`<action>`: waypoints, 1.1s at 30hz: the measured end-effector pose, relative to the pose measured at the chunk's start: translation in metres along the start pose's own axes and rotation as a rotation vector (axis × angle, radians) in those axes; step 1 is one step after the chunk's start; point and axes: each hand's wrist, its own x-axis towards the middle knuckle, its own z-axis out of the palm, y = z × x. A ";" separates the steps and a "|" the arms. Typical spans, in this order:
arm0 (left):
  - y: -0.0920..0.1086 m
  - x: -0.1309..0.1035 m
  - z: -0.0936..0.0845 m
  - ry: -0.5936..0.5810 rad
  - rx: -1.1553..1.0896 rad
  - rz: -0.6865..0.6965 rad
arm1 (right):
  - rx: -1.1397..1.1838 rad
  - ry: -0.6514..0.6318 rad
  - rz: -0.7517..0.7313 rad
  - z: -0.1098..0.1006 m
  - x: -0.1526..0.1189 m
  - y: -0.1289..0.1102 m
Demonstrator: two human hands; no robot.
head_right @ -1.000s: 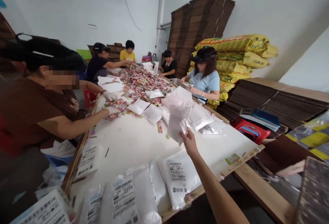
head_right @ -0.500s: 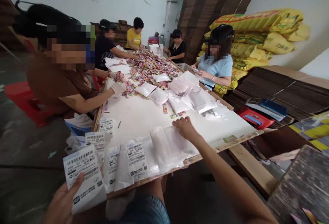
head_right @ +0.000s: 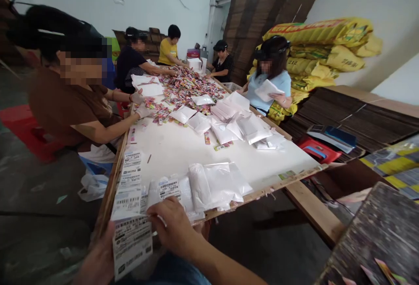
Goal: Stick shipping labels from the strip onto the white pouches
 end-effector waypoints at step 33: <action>0.001 0.018 -0.014 0.295 0.082 0.246 | -0.834 -0.136 0.215 -0.078 -0.046 0.167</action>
